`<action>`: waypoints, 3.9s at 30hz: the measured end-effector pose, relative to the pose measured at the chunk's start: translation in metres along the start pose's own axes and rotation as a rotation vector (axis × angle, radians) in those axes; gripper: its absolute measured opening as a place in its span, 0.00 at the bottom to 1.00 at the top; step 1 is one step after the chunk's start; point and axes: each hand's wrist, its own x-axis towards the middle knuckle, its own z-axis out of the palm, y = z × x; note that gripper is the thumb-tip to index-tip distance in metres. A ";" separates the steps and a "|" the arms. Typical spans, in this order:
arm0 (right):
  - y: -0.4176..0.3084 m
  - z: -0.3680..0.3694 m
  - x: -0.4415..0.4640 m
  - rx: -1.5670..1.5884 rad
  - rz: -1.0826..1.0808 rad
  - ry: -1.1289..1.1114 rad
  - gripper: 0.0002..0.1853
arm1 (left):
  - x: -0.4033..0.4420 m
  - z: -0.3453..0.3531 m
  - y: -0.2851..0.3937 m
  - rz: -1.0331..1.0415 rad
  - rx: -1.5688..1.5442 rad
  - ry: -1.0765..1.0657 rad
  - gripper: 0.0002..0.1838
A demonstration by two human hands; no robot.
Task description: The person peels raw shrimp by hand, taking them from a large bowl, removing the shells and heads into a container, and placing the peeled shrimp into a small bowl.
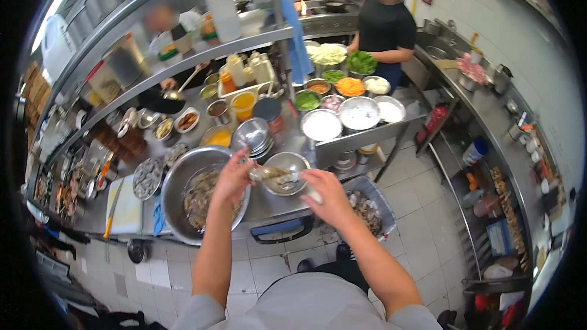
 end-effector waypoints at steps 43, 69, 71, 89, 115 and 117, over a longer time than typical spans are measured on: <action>0.193 -0.052 -0.090 0.095 0.521 -0.152 0.15 | 0.047 0.238 -0.182 -0.219 0.437 -0.380 0.17; 0.205 -0.055 -0.073 0.171 0.584 -0.139 0.13 | 0.050 0.232 -0.133 -0.160 0.441 -0.665 0.26; 0.217 -0.055 -0.071 0.283 0.690 -0.151 0.12 | 0.051 0.229 -0.129 -0.293 0.194 -0.767 0.31; 0.261 -0.051 -0.078 -0.369 0.744 -0.200 0.10 | 0.055 0.209 -0.173 -0.588 0.333 -0.774 0.27; 0.200 -0.056 -0.080 0.106 0.393 -0.040 0.10 | 0.072 0.205 -0.178 -0.679 0.392 -0.954 0.07; 0.203 -0.061 -0.075 0.055 0.433 0.090 0.09 | 0.069 0.203 -0.179 -0.689 0.472 -0.958 0.08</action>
